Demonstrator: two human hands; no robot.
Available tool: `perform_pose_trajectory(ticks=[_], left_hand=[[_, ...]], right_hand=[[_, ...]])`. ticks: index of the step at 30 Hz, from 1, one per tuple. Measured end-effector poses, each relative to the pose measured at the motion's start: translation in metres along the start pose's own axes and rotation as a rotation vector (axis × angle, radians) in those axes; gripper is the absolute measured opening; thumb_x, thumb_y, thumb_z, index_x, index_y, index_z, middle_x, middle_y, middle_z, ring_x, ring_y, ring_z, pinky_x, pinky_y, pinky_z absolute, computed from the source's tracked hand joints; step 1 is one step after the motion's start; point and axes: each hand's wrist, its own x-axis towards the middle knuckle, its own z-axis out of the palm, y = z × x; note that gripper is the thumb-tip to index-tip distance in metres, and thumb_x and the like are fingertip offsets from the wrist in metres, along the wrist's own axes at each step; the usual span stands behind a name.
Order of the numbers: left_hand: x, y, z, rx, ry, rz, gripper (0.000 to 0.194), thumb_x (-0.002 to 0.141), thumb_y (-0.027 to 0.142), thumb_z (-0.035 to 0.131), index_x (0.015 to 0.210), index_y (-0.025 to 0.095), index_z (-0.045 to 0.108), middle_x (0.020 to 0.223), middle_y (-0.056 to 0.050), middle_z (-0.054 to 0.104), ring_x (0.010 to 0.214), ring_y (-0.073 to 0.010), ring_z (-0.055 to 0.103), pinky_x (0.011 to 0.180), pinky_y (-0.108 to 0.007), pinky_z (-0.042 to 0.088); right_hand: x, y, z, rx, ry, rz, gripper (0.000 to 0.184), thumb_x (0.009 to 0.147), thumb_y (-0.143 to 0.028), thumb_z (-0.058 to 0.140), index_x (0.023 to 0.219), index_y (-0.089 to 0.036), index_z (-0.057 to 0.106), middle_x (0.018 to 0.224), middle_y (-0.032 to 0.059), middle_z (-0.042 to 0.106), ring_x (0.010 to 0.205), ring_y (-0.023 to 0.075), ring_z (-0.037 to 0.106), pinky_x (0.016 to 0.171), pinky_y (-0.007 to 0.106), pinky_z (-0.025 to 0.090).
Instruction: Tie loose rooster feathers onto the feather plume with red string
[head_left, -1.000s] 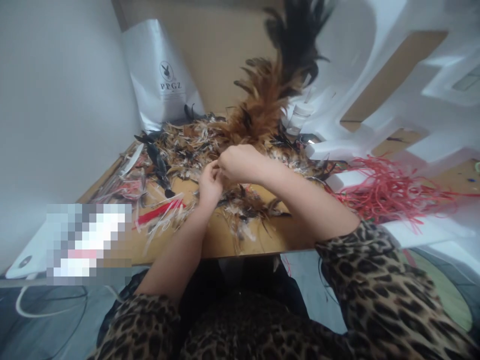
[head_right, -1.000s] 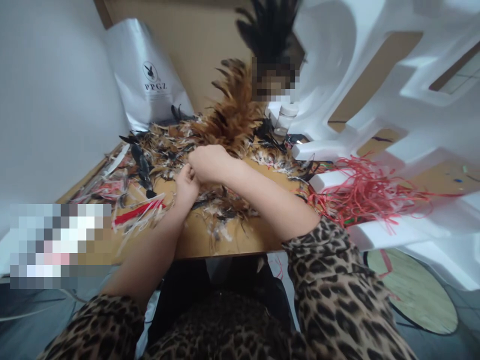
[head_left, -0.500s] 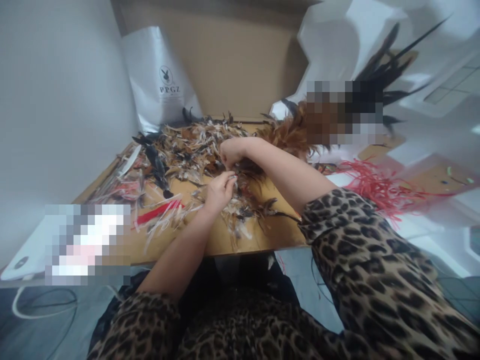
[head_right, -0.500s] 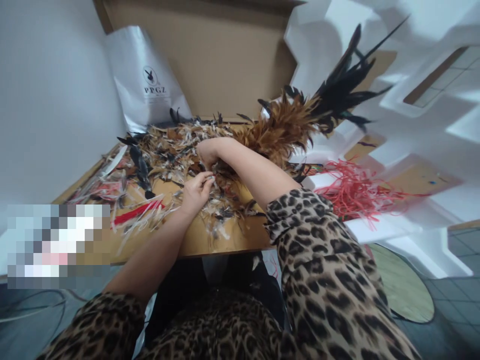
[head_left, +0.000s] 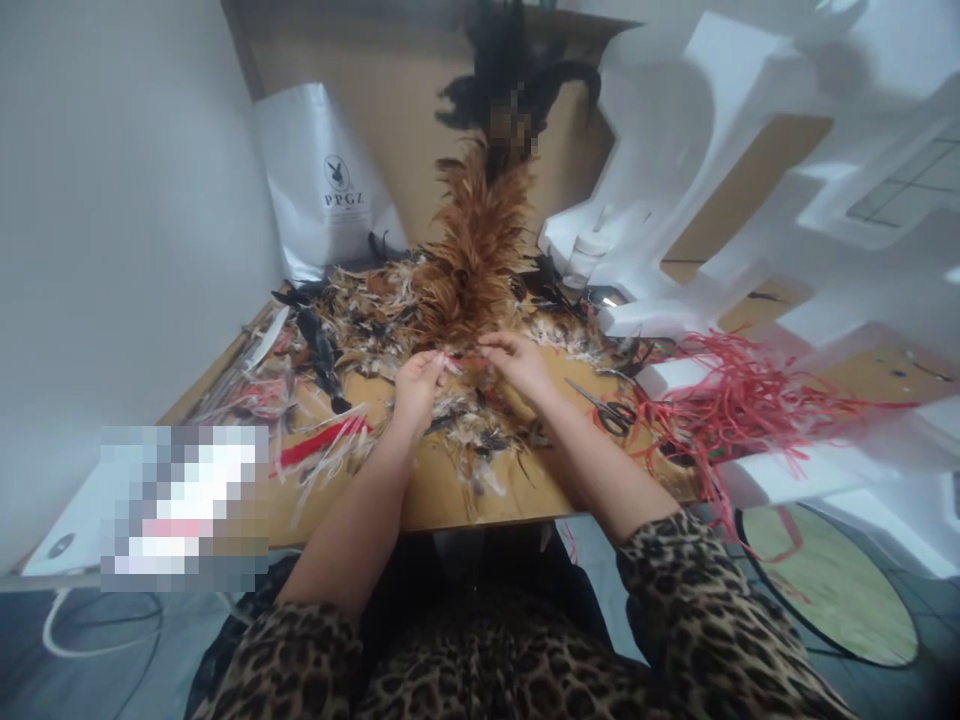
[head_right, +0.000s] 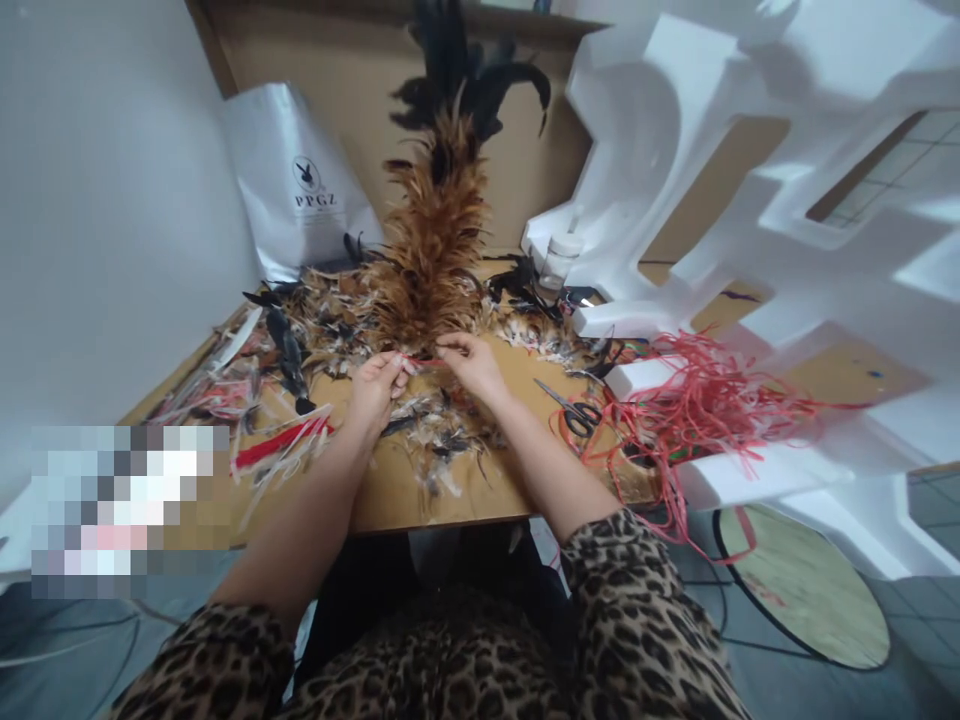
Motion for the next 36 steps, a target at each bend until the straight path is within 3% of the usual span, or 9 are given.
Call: perform_pose_trajectory(ticks=[3, 8, 15, 23, 27, 32, 36], left_hand=[[0.000, 0.000, 0.000, -0.031, -0.023, -0.012, 0.029, 0.063, 0.034, 0.074, 0.073, 0.013, 0.057, 0.063, 0.000, 0.059, 0.042, -0.0025, 0.038, 0.035, -0.014, 0.020], [0.002, 0.001, -0.002, -0.044, -0.024, -0.022, 0.029, 0.062, 0.033, 0.074, 0.073, 0.013, 0.055, 0.062, 0.001, 0.057, 0.042, -0.0020, 0.037, 0.035, -0.013, 0.019], [-0.001, 0.001, 0.003, -0.018, 0.033, 0.010, 0.034, 0.063, 0.032, 0.074, 0.082, 0.016, 0.050, 0.057, 0.004, 0.057, 0.040, -0.0030, 0.038, 0.036, -0.014, 0.022], [0.001, -0.011, -0.002, 0.104, 0.051, 0.128, 0.036, 0.062, 0.034, 0.076, 0.087, 0.016, 0.057, 0.062, 0.003, 0.059, 0.049, -0.0058, 0.049, 0.046, -0.017, 0.036], [0.004, -0.018, -0.003, 0.105, 0.047, 0.176, 0.042, 0.063, 0.033, 0.076, 0.095, 0.018, 0.054, 0.071, 0.001, 0.062, 0.057, -0.0083, 0.056, 0.052, -0.018, 0.040], [0.007, -0.023, -0.006, 0.122, 0.129, 0.179, 0.033, 0.067, 0.034, 0.073, 0.086, 0.016, 0.052, 0.066, 0.002, 0.061, 0.053, -0.0074, 0.055, 0.050, -0.018, 0.040], [0.007, -0.025, -0.006, 0.133, 0.168, 0.156, 0.031, 0.065, 0.033, 0.073, 0.081, 0.016, 0.053, 0.061, 0.002, 0.059, 0.050, -0.0069, 0.053, 0.047, -0.017, 0.038]], right_hand=[[0.009, 0.019, 0.021, 0.001, -0.102, 0.004, 0.019, 0.069, -0.030, 0.060, 0.080, -0.015, 0.060, 0.077, 0.0017, 0.063, 0.071, 0.0126, 0.056, 0.068, 0.025, 0.043], [0.013, 0.032, 0.042, -0.089, -0.212, 0.029, 0.019, 0.073, -0.035, 0.053, 0.070, -0.016, 0.053, 0.058, -0.0040, 0.050, 0.055, 0.0093, 0.045, 0.055, 0.021, 0.035], [0.007, 0.037, 0.048, -0.045, -0.052, 0.061, 0.025, 0.071, -0.040, 0.055, 0.064, -0.019, 0.044, 0.051, -0.0077, 0.037, 0.048, 0.0073, 0.031, 0.046, 0.021, 0.023], [0.002, 0.034, 0.046, 0.194, -0.074, 0.163, 0.030, 0.066, -0.043, 0.060, 0.065, -0.019, 0.042, 0.049, -0.0080, 0.040, 0.043, 0.0058, 0.032, 0.043, 0.020, 0.022], [-0.002, 0.030, 0.046, 0.394, -0.076, 0.225, 0.032, 0.063, -0.039, 0.064, 0.076, -0.021, 0.041, 0.053, -0.0083, 0.047, 0.040, 0.0055, 0.035, 0.041, 0.019, 0.023], [-0.003, 0.025, 0.052, 0.493, -0.018, 0.344, 0.027, 0.062, -0.029, 0.058, 0.079, -0.023, 0.038, 0.043, -0.0133, 0.032, 0.033, 0.0049, 0.020, 0.036, 0.019, 0.015], [-0.005, 0.025, 0.060, 0.534, 0.027, 0.298, 0.023, 0.060, -0.020, 0.049, 0.078, -0.023, 0.036, 0.041, -0.0133, 0.030, 0.031, 0.0059, 0.020, 0.036, 0.020, 0.014]])
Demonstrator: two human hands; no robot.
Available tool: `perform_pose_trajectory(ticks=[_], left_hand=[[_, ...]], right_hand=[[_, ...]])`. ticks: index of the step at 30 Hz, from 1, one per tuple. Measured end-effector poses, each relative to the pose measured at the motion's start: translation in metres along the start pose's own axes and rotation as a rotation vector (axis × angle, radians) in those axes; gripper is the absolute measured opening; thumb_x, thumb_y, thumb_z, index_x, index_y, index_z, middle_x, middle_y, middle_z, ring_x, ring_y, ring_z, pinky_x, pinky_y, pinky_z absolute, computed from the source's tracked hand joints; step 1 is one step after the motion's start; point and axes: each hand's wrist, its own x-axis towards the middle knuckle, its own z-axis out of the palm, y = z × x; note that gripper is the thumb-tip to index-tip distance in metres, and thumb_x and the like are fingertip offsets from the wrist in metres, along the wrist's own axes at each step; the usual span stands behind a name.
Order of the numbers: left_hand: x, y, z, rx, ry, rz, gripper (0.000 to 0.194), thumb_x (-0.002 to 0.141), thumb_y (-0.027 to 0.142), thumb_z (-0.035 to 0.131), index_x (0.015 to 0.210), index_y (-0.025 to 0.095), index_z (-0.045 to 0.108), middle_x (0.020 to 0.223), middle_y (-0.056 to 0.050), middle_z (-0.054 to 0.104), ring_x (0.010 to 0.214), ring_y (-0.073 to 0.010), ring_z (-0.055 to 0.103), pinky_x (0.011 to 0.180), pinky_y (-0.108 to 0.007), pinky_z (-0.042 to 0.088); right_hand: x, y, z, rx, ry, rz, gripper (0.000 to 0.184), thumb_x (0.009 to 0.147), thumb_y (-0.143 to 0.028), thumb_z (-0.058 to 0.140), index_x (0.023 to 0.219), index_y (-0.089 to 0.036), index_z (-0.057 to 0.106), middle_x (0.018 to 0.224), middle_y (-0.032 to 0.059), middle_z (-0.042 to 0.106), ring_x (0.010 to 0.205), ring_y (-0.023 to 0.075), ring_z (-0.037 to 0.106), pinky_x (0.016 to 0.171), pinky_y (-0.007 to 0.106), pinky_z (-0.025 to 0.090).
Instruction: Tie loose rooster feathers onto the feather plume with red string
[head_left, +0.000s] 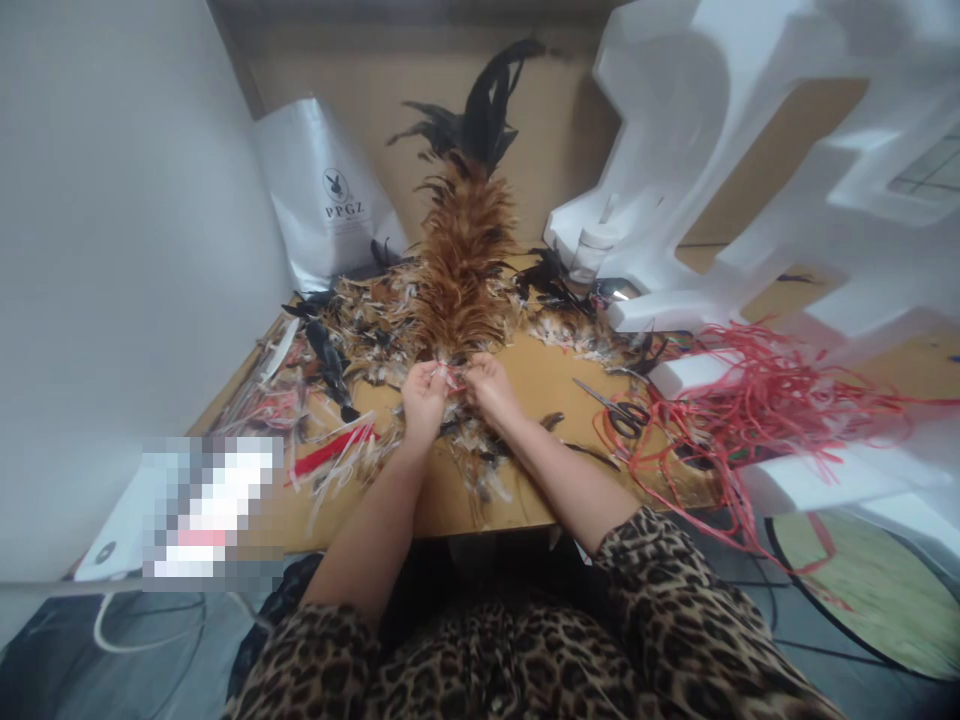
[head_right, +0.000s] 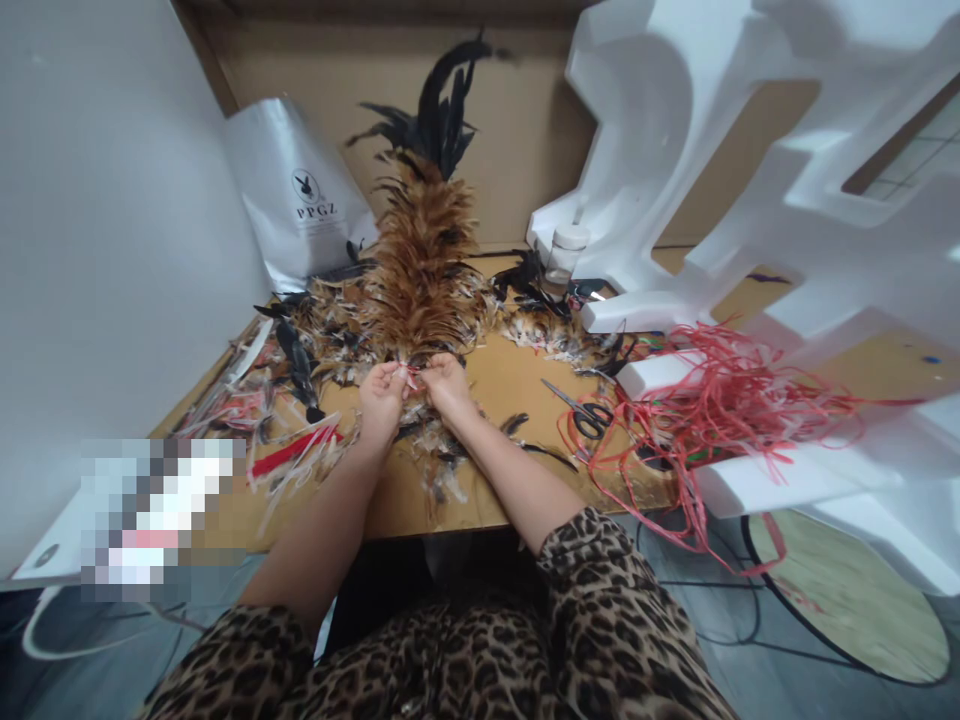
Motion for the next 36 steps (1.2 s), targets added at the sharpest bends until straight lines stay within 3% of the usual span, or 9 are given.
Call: perform_pose_trajectory(ticks=[5, 8, 11, 14, 20, 26, 32, 36], left_hand=[[-0.002, 0.003, 0.003, 0.028, -0.004, -0.018, 0.029, 0.064, 0.032, 0.074, 0.078, 0.015, 0.056, 0.059, 0.002, 0.059, 0.047, -0.0057, 0.049, 0.045, -0.016, 0.036], [-0.002, 0.007, 0.001, -0.052, -0.028, -0.108, 0.032, 0.063, 0.034, 0.075, 0.079, 0.015, 0.056, 0.055, 0.004, 0.055, 0.040, -0.0038, 0.041, 0.038, -0.014, 0.028], [-0.001, 0.014, -0.002, -0.204, -0.110, -0.225, 0.031, 0.062, 0.032, 0.076, 0.076, 0.014, 0.055, 0.055, 0.005, 0.051, 0.038, -0.0019, 0.033, 0.034, -0.013, 0.018], [0.001, 0.018, -0.006, -0.329, -0.180, -0.323, 0.026, 0.062, 0.024, 0.076, 0.071, 0.012, 0.055, 0.059, 0.003, 0.051, 0.041, -0.0009, 0.033, 0.033, -0.012, 0.018], [0.004, 0.023, -0.008, -0.431, -0.147, -0.497, 0.014, 0.070, 0.010, 0.069, 0.077, 0.012, 0.058, 0.066, 0.001, 0.052, 0.046, -0.0015, 0.039, 0.035, -0.010, 0.024], [0.006, 0.022, -0.010, -0.419, -0.143, -0.482, 0.010, 0.072, 0.008, 0.068, 0.074, 0.011, 0.059, 0.067, -0.001, 0.055, 0.046, -0.0013, 0.039, 0.034, -0.010, 0.023], [0.009, 0.021, -0.012, -0.425, -0.117, -0.460, 0.012, 0.069, 0.010, 0.071, 0.074, 0.011, 0.060, 0.066, 0.000, 0.057, 0.046, -0.0014, 0.041, 0.034, -0.010, 0.024], [0.011, 0.021, -0.014, -0.416, -0.100, -0.444, 0.013, 0.068, 0.012, 0.073, 0.072, 0.011, 0.060, 0.065, 0.000, 0.057, 0.046, -0.0018, 0.044, 0.035, -0.011, 0.025]], right_hand=[[-0.005, 0.003, 0.004, 0.005, -0.030, -0.137, 0.024, 0.058, -0.020, 0.050, 0.077, -0.023, 0.035, 0.044, -0.0129, 0.034, 0.033, 0.0051, 0.026, 0.038, 0.019, 0.021], [-0.007, 0.000, 0.001, 0.049, -0.029, -0.153, 0.027, 0.061, -0.023, 0.054, 0.082, -0.023, 0.036, 0.044, -0.0137, 0.033, 0.033, 0.0049, 0.025, 0.037, 0.019, 0.020], [-0.006, -0.004, -0.008, 0.089, -0.045, -0.115, 0.037, 0.063, -0.025, 0.058, 0.093, -0.023, 0.038, 0.044, -0.0150, 0.034, 0.032, 0.0041, 0.021, 0.036, 0.017, 0.017], [-0.002, -0.006, -0.021, 0.074, -0.077, -0.057, 0.041, 0.063, -0.025, 0.063, 0.097, -0.023, 0.039, 0.043, -0.0156, 0.034, 0.033, 0.0035, 0.021, 0.036, 0.016, 0.018], [0.002, -0.014, -0.042, -0.147, -0.181, 0.016, 0.033, 0.065, -0.036, 0.065, 0.088, -0.018, 0.050, 0.045, -0.0097, 0.048, 0.032, 0.0032, 0.030, 0.034, 0.017, 0.019], [0.001, -0.019, -0.055, -0.302, -0.244, 0.072, 0.029, 0.069, -0.043, 0.062, 0.081, -0.017, 0.055, 0.045, -0.0094, 0.043, 0.031, 0.0031, 0.027, 0.033, 0.018, 0.016], [0.000, -0.024, -0.080, -0.505, -0.350, 0.049, 0.033, 0.070, -0.047, 0.061, 0.064, -0.015, 0.057, 0.048, -0.0045, 0.049, 0.040, 0.0051, 0.039, 0.043, 0.020, 0.029], [-0.005, -0.043, -0.107, -0.682, -0.238, 0.029, 0.035, 0.070, -0.048, 0.059, 0.059, -0.014, 0.056, 0.050, -0.0029, 0.050, 0.043, 0.0053, 0.038, 0.046, 0.020, 0.028]])
